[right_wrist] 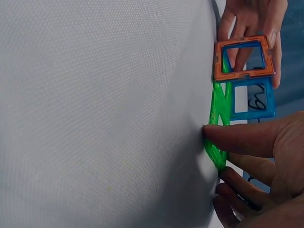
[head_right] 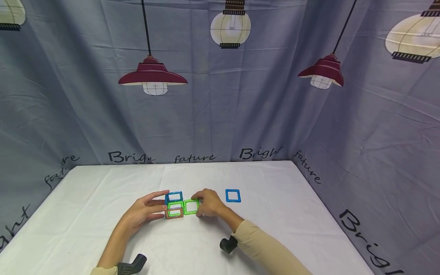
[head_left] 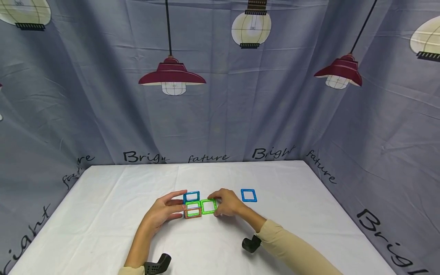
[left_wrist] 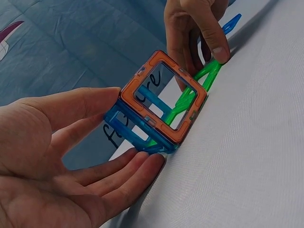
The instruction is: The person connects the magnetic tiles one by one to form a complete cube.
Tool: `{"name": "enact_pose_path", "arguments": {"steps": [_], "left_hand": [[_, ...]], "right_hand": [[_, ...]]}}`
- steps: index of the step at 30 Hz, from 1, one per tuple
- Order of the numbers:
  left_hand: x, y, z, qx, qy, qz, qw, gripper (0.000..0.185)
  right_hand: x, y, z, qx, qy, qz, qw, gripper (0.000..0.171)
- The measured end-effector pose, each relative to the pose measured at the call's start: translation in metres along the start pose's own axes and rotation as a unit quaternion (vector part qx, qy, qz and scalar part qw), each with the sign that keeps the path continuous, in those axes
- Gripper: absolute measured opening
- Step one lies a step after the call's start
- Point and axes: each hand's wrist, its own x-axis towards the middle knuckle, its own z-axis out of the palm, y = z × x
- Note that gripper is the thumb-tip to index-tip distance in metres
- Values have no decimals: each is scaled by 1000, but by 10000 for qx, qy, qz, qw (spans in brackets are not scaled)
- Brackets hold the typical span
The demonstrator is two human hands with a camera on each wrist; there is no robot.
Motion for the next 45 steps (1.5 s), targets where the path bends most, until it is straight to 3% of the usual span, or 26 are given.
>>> {"name": "enact_pose_path", "arguments": {"steps": [13,20,27,45], "left_hand": [[0,0,0,-33,11,-17,10000,61],[1,-2,1,-43,-86,12,10000,61],[1,-1,0,-20,-37,-41,10000,59],[-1,0,0,31,89,-35,9999,59]], "right_hand": [[-1,2,-1,-31,-86,19,10000,57],[-2,3,-1,30,75,185,9998,60],[-2,1,0,98,167,200,9996,54],[-3,-9,-8,442,149,110,9988,61]]}}
